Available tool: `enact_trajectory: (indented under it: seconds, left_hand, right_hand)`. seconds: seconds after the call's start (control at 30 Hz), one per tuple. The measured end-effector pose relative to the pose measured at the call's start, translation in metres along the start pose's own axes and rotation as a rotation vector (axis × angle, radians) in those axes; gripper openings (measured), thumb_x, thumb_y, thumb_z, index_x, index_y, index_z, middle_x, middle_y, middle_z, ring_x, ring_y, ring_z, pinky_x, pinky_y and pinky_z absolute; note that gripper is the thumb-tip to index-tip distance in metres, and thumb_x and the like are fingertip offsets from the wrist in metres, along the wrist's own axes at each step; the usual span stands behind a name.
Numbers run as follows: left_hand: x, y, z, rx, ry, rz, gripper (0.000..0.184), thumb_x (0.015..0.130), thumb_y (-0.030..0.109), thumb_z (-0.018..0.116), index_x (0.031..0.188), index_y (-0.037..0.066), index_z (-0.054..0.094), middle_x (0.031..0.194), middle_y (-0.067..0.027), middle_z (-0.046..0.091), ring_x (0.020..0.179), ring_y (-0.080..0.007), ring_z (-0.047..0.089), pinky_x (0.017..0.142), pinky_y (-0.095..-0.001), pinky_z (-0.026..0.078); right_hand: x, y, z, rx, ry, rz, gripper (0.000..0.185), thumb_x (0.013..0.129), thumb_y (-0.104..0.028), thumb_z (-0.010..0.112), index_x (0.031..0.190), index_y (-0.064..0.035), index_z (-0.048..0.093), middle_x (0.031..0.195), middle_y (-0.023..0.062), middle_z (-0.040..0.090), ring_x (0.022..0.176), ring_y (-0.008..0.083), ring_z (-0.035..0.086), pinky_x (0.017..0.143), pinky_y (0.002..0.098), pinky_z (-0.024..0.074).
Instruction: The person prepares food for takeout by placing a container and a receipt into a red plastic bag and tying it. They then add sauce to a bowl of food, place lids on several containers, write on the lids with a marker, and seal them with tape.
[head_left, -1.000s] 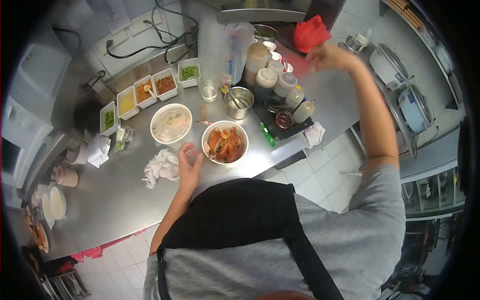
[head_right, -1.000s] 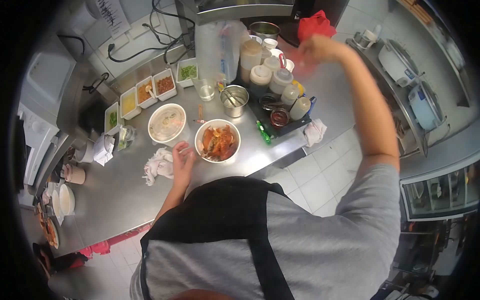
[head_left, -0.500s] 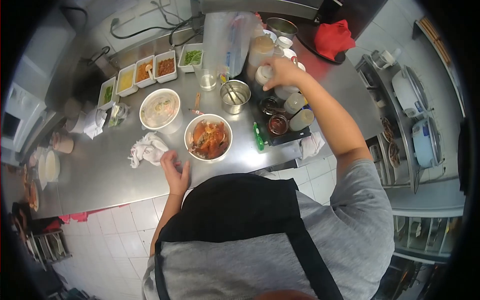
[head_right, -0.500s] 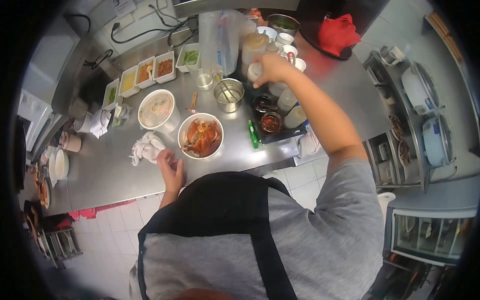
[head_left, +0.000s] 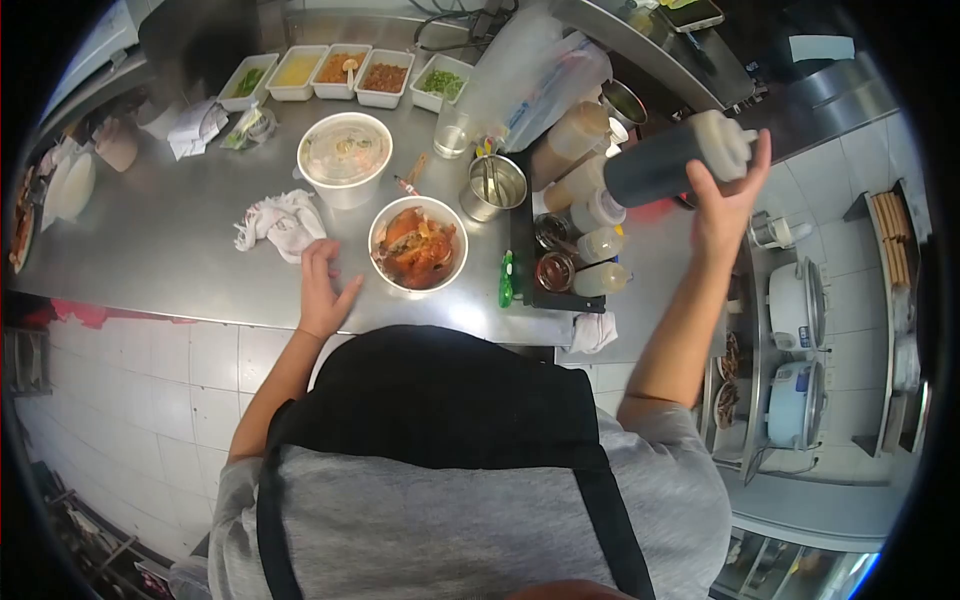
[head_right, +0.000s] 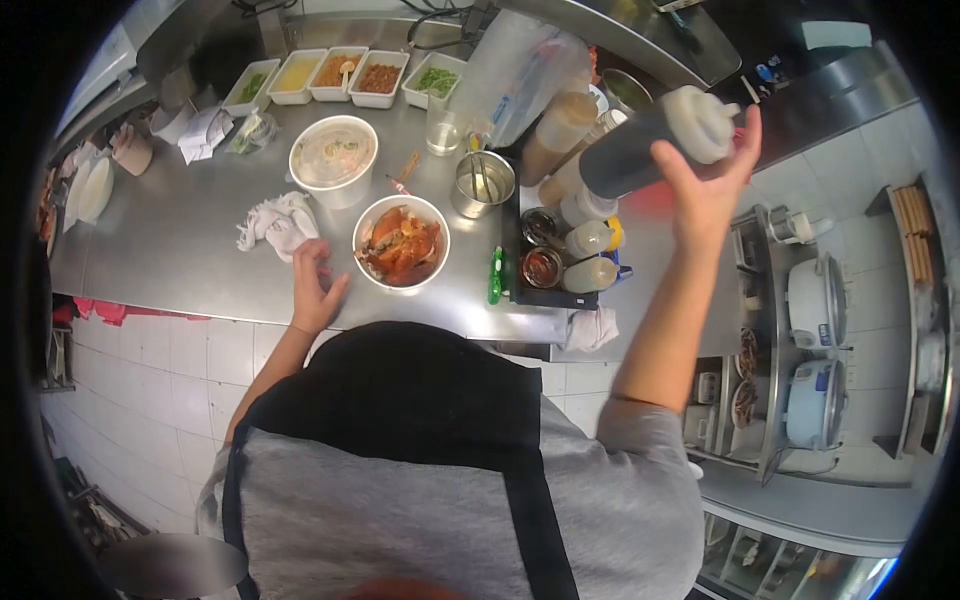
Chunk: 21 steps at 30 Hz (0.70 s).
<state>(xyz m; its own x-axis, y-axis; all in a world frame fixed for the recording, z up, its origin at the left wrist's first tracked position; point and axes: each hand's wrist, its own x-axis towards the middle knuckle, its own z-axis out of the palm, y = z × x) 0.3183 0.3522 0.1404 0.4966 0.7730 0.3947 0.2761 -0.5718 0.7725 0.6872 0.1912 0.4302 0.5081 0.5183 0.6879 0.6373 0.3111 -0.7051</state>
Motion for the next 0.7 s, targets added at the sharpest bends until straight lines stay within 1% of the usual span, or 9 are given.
enact_trajectory:
  seconds: [0.07, 0.1, 0.17, 0.3, 0.43, 0.47, 0.57, 0.6, 0.7]
  left_hand:
    - [0.000, -0.001, -0.001, -0.009, 0.008, 0.009, 0.060, 0.075, 0.014, 0.072, 0.126, 0.004, 0.042, 0.125, -0.0155, 0.039, 0.107, -0.0274, 0.050, 0.078, -0.0342, 0.049]
    - [0.000, -0.002, -0.001, -0.030, 0.009, 0.009, 0.060, 0.075, 0.015, 0.072, 0.126, 0.004, 0.042, 0.126, -0.0157, 0.039, 0.107, -0.0277, 0.050, 0.078, -0.0342, 0.049]
    - [-0.001, -0.003, -0.002, -0.061, 0.013, -0.004, 0.060, 0.076, 0.016, 0.071, 0.127, 0.004, 0.043, 0.126, -0.0162, 0.038, 0.108, -0.0282, 0.050, 0.079, -0.0344, 0.049]
    - [-0.002, -0.004, -0.007, -0.096, 0.002, 0.017, 0.058, 0.077, 0.019, 0.071, 0.126, 0.004, 0.044, 0.128, -0.0172, 0.038, 0.109, -0.0294, 0.050, 0.081, -0.0356, 0.050]
    - [-0.003, -0.006, -0.009, -0.146, -0.010, -0.015, 0.059, 0.077, 0.021, 0.072, 0.127, 0.005, 0.044, 0.128, -0.0162, 0.038, 0.109, -0.0291, 0.050, 0.082, -0.0358, 0.050]
    - [-0.003, -0.007, -0.009, -0.154, -0.008, -0.015, 0.059, 0.078, 0.021, 0.072, 0.127, 0.005, 0.044, 0.128, -0.0160, 0.038, 0.109, -0.0288, 0.050, 0.083, -0.0357, 0.050]
    - [-0.003, -0.009, -0.010, -0.180, -0.019, -0.018, 0.059, 0.078, 0.022, 0.071, 0.127, 0.005, 0.044, 0.129, -0.0156, 0.038, 0.109, -0.0282, 0.050, 0.083, -0.0355, 0.050]
    - [-0.002, -0.010, -0.011, -0.188, -0.024, -0.018, 0.059, 0.078, 0.022, 0.071, 0.128, 0.005, 0.044, 0.129, -0.0156, 0.038, 0.109, -0.0279, 0.050, 0.083, -0.0353, 0.050]
    - [-0.001, -0.010, -0.012, -0.197, -0.038, -0.024, 0.059, 0.078, 0.021, 0.071, 0.128, 0.006, 0.044, 0.129, -0.0154, 0.038, 0.109, -0.0274, 0.050, 0.083, -0.0353, 0.050]
  right_hand:
    - [-0.018, 0.025, 0.012, 0.181, 0.032, -0.038, 0.086, 0.065, -0.008, 0.082, 0.134, -0.0016, 0.033, 0.123, 0.0128, 0.050, 0.113, 0.0227, 0.050, 0.098, 0.0366, 0.0393]
    - [-0.033, 0.024, 0.024, 0.185, 0.100, -0.031, 0.085, 0.065, -0.009, 0.082, 0.133, -0.0009, 0.033, 0.121, 0.0122, 0.050, 0.110, 0.0221, 0.052, 0.097, 0.0361, 0.0400]
    - [-0.060, 0.037, 0.037, 0.168, 0.031, 0.021, 0.084, 0.064, -0.009, 0.083, 0.132, -0.0006, 0.034, 0.120, 0.0120, 0.050, 0.110, 0.0220, 0.052, 0.096, 0.0362, 0.0408]
    - [-0.108, 0.022, 0.065, 0.016, -0.278, 0.334, 0.087, 0.060, -0.013, 0.086, 0.131, -0.0017, 0.038, 0.115, 0.0115, 0.056, 0.103, 0.0217, 0.057, 0.091, 0.0352, 0.0453]
    - [-0.127, 0.003, 0.082, -0.171, -0.660, 0.484, 0.083, 0.056, -0.020, 0.088, 0.127, -0.0051, 0.047, 0.113, 0.0094, 0.060, 0.105, 0.0190, 0.058, 0.092, 0.0336, 0.0451]
    - [-0.132, 0.007, 0.083, -0.243, -0.724, 0.410, 0.080, 0.057, -0.022, 0.086, 0.126, -0.0065, 0.048, 0.110, 0.0119, 0.063, 0.101, 0.0212, 0.060, 0.091, 0.0345, 0.0462]
    - [-0.135, -0.001, 0.092, -0.402, -0.924, 0.430, 0.080, 0.056, -0.023, 0.085, 0.125, -0.0076, 0.049, 0.107, 0.0160, 0.064, 0.099, 0.0243, 0.063, 0.089, 0.0347, 0.0473]
    - [-0.134, -0.005, 0.095, -0.440, -0.970, 0.469, 0.079, 0.055, -0.023, 0.084, 0.124, -0.0085, 0.049, 0.105, 0.0192, 0.064, 0.098, 0.0305, 0.063, 0.087, 0.0359, 0.0479]
    - [-0.134, -0.001, 0.102, -0.543, -1.109, 0.393, 0.079, 0.053, -0.023, 0.083, 0.123, -0.0078, 0.050, 0.104, 0.0205, 0.063, 0.097, 0.0355, 0.062, 0.086, 0.0389, 0.0481]
